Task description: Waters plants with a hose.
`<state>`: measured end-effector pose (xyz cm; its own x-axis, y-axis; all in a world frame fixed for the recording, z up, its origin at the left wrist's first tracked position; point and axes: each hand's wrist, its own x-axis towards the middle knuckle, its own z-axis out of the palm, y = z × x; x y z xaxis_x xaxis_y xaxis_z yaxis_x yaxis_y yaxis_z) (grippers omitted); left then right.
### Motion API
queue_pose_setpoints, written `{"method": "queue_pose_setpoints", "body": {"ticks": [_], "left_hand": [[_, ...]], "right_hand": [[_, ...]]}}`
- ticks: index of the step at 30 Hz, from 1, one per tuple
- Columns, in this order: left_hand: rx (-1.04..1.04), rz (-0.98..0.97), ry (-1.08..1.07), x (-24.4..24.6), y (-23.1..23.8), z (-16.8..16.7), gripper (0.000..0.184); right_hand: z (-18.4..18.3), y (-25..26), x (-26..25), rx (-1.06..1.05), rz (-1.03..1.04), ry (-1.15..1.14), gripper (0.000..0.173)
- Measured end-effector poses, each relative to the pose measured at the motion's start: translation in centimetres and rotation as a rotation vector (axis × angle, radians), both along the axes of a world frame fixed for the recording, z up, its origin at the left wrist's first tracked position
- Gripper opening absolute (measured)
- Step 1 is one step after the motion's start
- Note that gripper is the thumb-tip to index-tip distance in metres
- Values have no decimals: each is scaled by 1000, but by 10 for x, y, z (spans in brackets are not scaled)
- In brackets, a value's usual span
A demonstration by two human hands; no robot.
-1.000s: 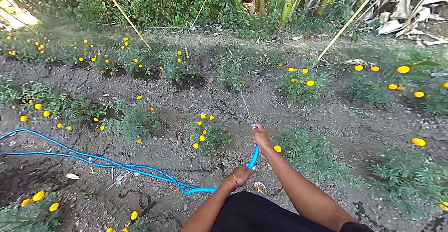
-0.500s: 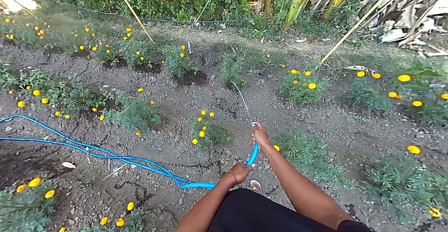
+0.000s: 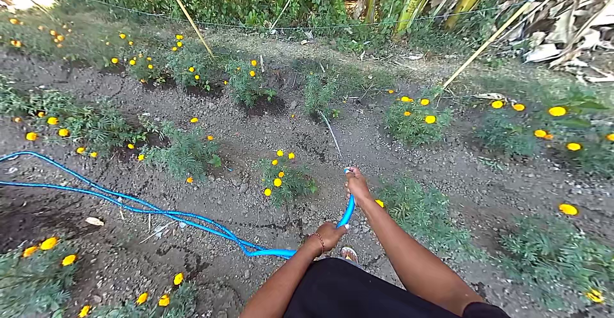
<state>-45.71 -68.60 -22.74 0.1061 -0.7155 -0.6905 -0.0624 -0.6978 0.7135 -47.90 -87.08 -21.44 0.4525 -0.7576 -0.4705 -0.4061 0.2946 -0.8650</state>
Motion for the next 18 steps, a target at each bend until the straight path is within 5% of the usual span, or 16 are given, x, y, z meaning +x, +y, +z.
{"method": "queue_pose_setpoints", "body": {"ticks": [18], "left_hand": [[9, -34, -23, -6, -8, -7, 51]], "right_hand": [[-11, -7, -17, -16, -71, 30, 31]]}}
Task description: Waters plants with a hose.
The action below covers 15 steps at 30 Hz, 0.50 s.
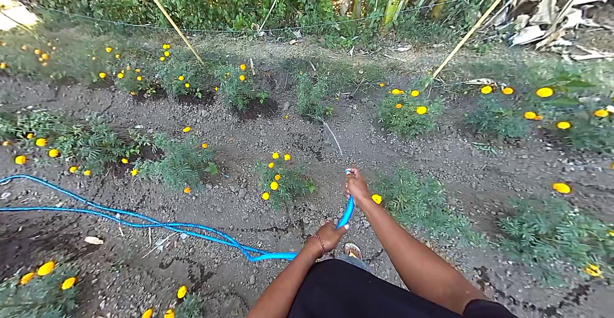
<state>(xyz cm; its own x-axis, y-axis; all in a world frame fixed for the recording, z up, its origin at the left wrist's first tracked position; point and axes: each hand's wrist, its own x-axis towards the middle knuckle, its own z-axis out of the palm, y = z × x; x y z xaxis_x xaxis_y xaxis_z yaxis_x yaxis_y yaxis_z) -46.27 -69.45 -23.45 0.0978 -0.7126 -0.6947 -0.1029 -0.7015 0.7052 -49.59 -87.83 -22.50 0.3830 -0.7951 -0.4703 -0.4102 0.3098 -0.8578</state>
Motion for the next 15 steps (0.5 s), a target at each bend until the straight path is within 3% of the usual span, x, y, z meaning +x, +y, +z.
{"method": "queue_pose_setpoints", "body": {"ticks": [15], "left_hand": [[7, -74, 9, -12, -12, 5, 52]], "right_hand": [[0, -8, -29, 34, -121, -15, 31]]}}
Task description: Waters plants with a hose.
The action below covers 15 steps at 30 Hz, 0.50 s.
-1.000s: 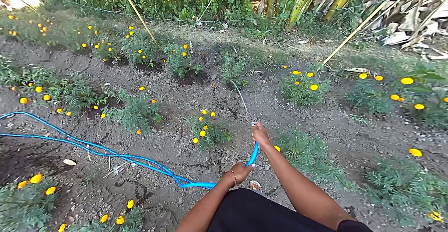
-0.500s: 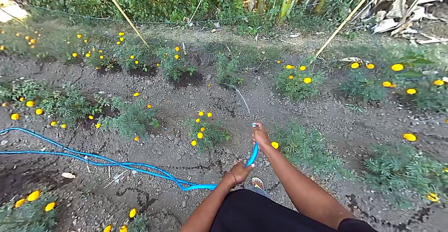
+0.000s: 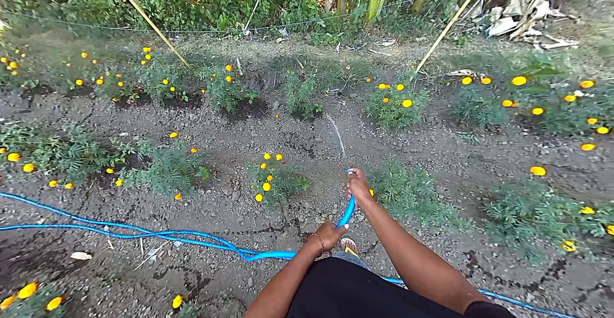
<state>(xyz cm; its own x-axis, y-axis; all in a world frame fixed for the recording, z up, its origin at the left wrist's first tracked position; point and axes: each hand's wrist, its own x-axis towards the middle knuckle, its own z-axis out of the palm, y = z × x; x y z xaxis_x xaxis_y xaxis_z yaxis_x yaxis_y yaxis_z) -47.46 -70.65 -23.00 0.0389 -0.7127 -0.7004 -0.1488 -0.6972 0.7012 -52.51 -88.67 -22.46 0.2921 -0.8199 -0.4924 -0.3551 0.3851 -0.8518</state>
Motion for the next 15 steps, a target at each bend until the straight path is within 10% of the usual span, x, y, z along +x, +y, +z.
{"method": "queue_pose_setpoints", "body": {"ticks": [15], "left_hand": [[-22, -60, -18, -5, -6, -4, 52]], "right_hand": [[2, -4, -11, -13, -10, 20, 32]]}}
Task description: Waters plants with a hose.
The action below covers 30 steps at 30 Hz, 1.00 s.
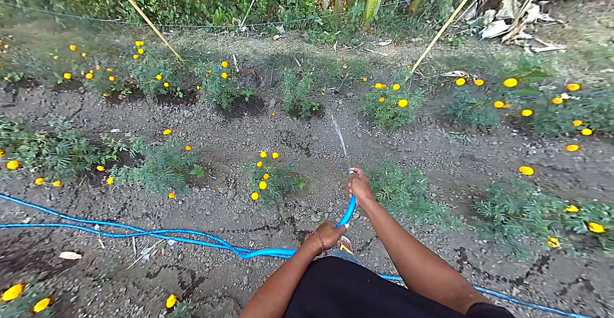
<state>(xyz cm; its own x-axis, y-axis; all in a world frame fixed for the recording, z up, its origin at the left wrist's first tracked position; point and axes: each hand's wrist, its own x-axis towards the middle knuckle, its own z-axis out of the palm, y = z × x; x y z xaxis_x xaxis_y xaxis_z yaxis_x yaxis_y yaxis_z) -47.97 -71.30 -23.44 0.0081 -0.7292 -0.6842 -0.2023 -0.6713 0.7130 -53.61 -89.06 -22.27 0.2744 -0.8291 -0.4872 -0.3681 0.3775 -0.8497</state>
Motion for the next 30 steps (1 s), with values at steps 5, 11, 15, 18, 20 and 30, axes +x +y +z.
{"method": "queue_pose_setpoints", "body": {"ticks": [5, 11, 15, 18, 20, 30], "left_hand": [[-6, -14, 2, 1, -1, 1, 52], [0, -21, -2, 1, 1, 3, 52], [4, 0, 23, 2, 4, 5, 52], [4, 9, 39, 4, 5, 5, 52], [4, 8, 35, 4, 5, 5, 51], [2, 35, 40, 6, 6, 2, 53]], "right_hand": [[-1, -1, -1, 2, 1, -13, 31], [1, 0, 1, 5, 13, -3, 32], [0, 2, 4, 16, 14, -20, 30], [0, 3, 6, 13, 17, -17, 31], [1, 3, 7, 16, 23, -10, 31], [2, 3, 14, -5, 48, 0, 30]]}}
